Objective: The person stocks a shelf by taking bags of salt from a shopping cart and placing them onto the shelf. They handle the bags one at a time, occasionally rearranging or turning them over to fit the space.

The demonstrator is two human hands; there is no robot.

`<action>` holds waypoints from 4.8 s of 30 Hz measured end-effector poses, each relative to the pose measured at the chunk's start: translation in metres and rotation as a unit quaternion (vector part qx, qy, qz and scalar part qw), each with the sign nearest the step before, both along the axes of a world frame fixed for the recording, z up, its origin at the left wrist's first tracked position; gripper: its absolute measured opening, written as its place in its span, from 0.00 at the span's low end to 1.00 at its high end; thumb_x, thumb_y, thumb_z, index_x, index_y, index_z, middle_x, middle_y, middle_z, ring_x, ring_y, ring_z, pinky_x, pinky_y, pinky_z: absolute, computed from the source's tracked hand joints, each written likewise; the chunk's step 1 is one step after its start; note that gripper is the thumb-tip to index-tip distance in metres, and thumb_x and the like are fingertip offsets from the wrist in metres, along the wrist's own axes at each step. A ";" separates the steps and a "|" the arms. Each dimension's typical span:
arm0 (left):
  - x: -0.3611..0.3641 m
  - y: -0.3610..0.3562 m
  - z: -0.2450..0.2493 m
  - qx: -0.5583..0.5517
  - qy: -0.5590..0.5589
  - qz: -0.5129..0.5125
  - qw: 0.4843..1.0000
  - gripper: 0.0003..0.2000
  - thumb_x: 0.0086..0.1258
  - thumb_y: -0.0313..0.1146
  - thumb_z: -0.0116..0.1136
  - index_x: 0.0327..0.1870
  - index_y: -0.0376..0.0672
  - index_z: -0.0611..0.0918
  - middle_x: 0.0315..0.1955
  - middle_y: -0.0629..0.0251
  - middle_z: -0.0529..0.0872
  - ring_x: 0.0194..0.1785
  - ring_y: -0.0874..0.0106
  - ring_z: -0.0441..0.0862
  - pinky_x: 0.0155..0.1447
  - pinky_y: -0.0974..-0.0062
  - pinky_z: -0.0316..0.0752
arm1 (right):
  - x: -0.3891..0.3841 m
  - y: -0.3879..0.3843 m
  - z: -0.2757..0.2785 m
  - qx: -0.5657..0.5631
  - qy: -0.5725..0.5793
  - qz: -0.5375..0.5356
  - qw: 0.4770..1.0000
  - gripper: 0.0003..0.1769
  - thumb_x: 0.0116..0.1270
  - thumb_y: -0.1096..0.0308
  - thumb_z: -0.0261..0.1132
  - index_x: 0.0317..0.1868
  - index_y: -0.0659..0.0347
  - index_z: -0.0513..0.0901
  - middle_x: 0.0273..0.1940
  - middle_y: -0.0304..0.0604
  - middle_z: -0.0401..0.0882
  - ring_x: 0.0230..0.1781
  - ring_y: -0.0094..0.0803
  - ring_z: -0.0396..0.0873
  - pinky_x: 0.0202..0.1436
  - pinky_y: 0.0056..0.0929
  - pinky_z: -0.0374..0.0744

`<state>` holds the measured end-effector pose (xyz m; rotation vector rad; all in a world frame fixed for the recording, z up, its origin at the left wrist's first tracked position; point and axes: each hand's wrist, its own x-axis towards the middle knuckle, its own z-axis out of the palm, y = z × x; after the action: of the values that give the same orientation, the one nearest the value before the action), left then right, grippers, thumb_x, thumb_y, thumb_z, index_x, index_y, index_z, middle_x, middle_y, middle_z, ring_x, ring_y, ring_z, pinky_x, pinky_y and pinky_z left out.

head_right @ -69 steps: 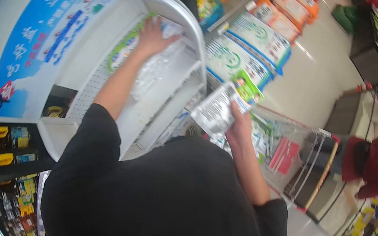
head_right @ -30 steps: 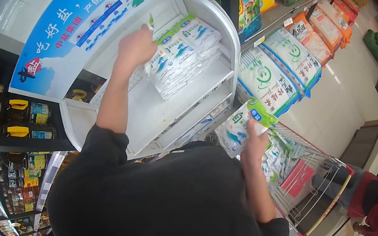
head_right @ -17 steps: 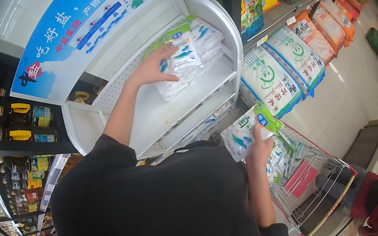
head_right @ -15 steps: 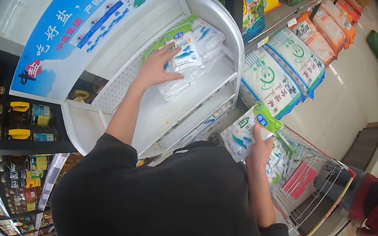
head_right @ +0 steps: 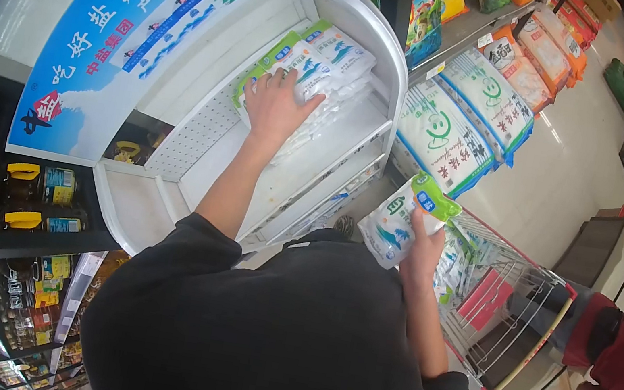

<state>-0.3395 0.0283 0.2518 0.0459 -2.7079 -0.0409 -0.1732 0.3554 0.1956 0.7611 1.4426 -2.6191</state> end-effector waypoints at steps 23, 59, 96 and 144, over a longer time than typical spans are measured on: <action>-0.065 -0.013 -0.018 0.034 0.016 -0.060 0.997 0.51 0.70 0.73 0.58 0.82 0.37 0.66 0.81 0.31 0.58 0.86 0.41 0.50 0.86 0.41 0.44 | -0.029 -0.015 0.029 -0.025 0.036 0.040 0.998 0.22 0.82 0.59 0.65 0.66 0.67 0.79 0.58 0.46 0.87 0.56 0.32 0.86 0.62 0.36 0.83; 0.055 0.064 0.040 0.839 -0.293 -0.225 0.399 0.13 0.79 0.33 0.67 0.49 0.28 0.90 0.38 0.60 0.93 0.42 0.79 0.87 0.47 0.76 0.82 | -0.008 -0.003 0.061 0.024 0.130 0.130 0.983 0.24 0.70 0.70 0.76 0.62 0.75 0.83 0.53 0.48 0.90 0.54 0.32 0.88 0.60 0.33 0.84; -0.048 -0.162 0.024 0.381 -0.189 0.014 0.905 0.14 0.70 0.36 0.72 0.38 0.30 0.91 0.24 0.55 0.89 0.24 0.67 0.88 0.33 0.65 0.80 | -0.001 0.000 0.000 0.177 0.021 0.180 0.967 0.18 0.81 0.66 0.65 0.61 0.70 0.79 0.39 0.52 0.91 0.38 0.33 0.90 0.39 0.27 0.84; 0.002 -0.047 0.009 0.063 -0.059 -0.017 0.996 0.62 0.61 0.74 0.66 0.79 0.22 0.61 0.80 0.31 0.59 0.85 0.42 0.54 0.83 0.36 0.50 | 0.050 0.073 -0.185 0.287 -0.157 0.141 0.935 0.22 0.79 0.58 0.67 0.56 0.74 0.81 0.38 0.55 0.91 0.34 0.34 0.90 0.33 0.30 0.85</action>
<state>-0.3370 -0.0188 0.2610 0.0400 -2.8216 -0.2264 -0.1228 0.4287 0.0105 0.8791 2.0435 -1.7728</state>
